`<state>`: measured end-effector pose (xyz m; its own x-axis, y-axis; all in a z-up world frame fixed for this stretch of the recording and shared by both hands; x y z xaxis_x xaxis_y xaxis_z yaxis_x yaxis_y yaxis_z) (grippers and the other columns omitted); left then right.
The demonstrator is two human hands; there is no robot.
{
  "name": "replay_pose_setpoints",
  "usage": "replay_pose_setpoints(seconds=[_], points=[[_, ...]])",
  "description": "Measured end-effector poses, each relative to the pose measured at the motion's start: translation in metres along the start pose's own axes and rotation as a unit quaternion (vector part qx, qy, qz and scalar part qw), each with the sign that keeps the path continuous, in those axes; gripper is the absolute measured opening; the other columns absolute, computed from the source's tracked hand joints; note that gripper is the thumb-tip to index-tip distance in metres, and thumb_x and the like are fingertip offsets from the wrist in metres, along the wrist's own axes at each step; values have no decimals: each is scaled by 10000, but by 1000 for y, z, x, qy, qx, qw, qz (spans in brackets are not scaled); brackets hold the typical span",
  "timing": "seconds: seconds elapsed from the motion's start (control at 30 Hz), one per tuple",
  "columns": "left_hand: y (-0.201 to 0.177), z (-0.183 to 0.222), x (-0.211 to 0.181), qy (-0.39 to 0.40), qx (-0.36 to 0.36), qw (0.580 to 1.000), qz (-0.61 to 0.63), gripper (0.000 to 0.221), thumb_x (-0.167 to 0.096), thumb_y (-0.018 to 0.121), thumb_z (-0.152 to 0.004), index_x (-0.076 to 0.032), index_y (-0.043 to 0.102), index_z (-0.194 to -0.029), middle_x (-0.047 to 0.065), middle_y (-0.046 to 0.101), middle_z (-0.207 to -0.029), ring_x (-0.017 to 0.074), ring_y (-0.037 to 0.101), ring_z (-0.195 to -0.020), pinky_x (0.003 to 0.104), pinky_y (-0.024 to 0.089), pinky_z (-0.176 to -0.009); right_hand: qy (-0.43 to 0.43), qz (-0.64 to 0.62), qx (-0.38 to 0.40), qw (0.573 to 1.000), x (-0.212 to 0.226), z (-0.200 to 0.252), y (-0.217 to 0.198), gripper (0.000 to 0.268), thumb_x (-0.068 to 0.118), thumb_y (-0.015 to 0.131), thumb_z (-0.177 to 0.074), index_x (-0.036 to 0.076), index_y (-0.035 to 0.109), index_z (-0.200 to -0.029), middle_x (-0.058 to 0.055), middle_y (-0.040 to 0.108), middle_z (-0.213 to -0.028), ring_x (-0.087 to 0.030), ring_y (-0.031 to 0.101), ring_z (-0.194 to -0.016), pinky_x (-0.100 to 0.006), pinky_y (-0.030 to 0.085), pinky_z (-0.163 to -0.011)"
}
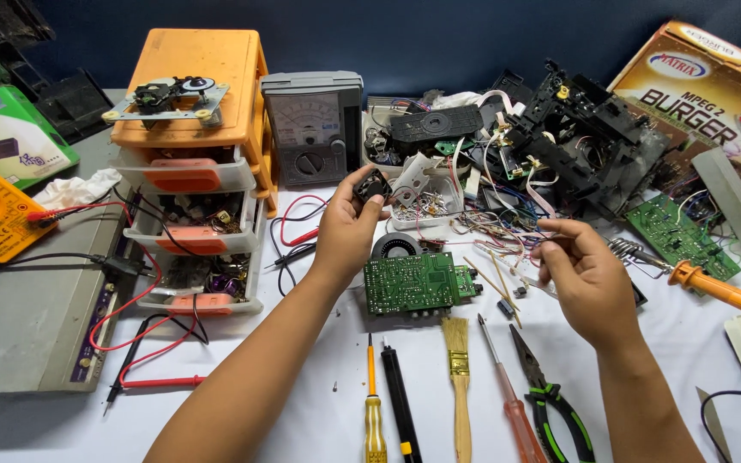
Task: Cleaning a circuit board with a brush and performing soldering repairs on an electronics workstation.
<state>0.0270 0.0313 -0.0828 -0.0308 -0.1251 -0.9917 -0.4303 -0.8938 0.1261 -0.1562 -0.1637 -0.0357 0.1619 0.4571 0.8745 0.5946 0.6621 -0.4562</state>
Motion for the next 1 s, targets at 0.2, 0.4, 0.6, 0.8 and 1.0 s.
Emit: replay_pose_setpoints(seconds=[0.2, 0.4, 0.6, 0.8, 1.0], points=[[-1, 0, 1, -9, -5, 1000, -7, 423, -156, 483, -839, -142, 457, -1261, 64, 594, -981, 114, 614, -773, 210, 480, -746, -308, 267, -89, 909, 75, 34, -20, 152, 43, 599, -877, -41, 630, -1000, -130, 642, -938, -250, 594, -915, -354, 443, -861], [-1, -5, 2, 44, -2, 999, 16, 440, -119, 479, -850, -112, 420, -1287, 71, 611, -997, 114, 599, -785, 198, 478, -715, -309, 217, 63, 924, 77, 72, -6, 479, -53, 523, -788, -8, 392, -1247, -199, 524, -1123, -265, 544, -1027, -350, 438, -985], [-4, -8, -2, 107, 3, 992, 63, 377, -84, 458, -867, -75, 386, -1237, 91, 562, -1125, 132, 562, -936, 251, 516, -777, -400, 321, 136, 848, 63, 114, 33, 248, 9, 569, -752, 35, 593, -998, -94, 623, -806, -265, 580, -680, -386, 472, -614], [1, -12, -3, 120, 35, 987, 99, 352, -85, 469, -868, -65, 398, -1213, 122, 550, -1152, 170, 575, -958, 275, 496, -846, -476, 439, 275, 711, 15, 143, 107, 388, 33, 562, -677, 178, 528, -1035, -140, 484, -1129, -253, 521, -761, -373, 416, -566], [5, -14, 3, 117, 58, 986, 107, 339, -86, 465, -867, -60, 372, -1191, 163, 562, -1160, 182, 555, -1036, 284, 488, -889, -575, 398, 303, 648, 30, 150, 117, 159, 35, 516, -745, 103, 512, -889, -166, 532, -1092, -230, 523, -703, -326, 424, -538]])
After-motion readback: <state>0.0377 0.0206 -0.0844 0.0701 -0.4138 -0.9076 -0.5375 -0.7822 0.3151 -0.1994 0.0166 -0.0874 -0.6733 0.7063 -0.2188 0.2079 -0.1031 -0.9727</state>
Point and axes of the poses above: each hand's wrist, its own z-axis away from the middle knuckle, its own y-axis out of the palm, x = y × z, the point moved 10 cm from there along -z, towards the middle knuckle
